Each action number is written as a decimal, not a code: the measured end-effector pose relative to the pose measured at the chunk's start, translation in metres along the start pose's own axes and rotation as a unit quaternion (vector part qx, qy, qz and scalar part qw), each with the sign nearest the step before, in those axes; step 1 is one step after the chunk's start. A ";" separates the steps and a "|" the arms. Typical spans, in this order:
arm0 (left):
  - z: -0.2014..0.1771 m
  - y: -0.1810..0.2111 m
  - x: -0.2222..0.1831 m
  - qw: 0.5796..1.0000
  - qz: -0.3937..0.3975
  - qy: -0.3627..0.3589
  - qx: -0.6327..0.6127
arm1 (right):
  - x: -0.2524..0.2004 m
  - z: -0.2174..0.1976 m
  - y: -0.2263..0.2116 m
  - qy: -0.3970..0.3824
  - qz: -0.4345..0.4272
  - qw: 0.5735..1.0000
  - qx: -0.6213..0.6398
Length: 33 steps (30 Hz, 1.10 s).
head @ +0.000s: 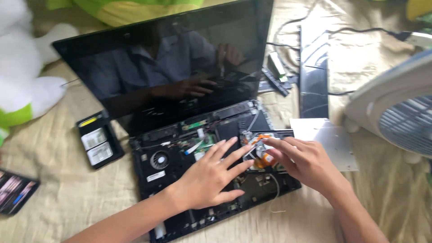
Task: Disassembling a laptop to remove the optical drive and disconnect internal ribbon cables.
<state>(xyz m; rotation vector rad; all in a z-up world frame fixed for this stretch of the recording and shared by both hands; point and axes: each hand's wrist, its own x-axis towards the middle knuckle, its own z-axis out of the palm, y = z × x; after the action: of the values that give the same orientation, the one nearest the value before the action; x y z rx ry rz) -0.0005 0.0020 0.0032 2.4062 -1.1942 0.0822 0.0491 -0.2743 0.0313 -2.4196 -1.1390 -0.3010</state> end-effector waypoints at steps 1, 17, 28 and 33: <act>0.001 0.000 0.002 1.000 0.010 0.001 -0.001 | 0.000 -0.004 0.001 0.003 0.006 1.000 -0.008; 0.002 0.000 0.000 1.000 -0.008 0.001 0.003 | 0.002 -0.005 0.002 0.000 0.085 0.990 0.111; 0.004 -0.001 -0.002 1.000 -0.004 0.009 -0.002 | 0.004 -0.005 -0.001 -0.006 0.082 0.988 0.128; 0.005 -0.001 -0.002 1.000 -0.002 0.009 0.006 | 0.002 -0.001 0.000 -0.003 0.061 0.994 0.090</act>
<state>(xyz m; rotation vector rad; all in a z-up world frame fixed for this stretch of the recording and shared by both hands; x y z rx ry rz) -0.0015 0.0020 -0.0023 2.4128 -1.1827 0.1106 0.0507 -0.2733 0.0334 -2.3210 -0.9708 -0.1452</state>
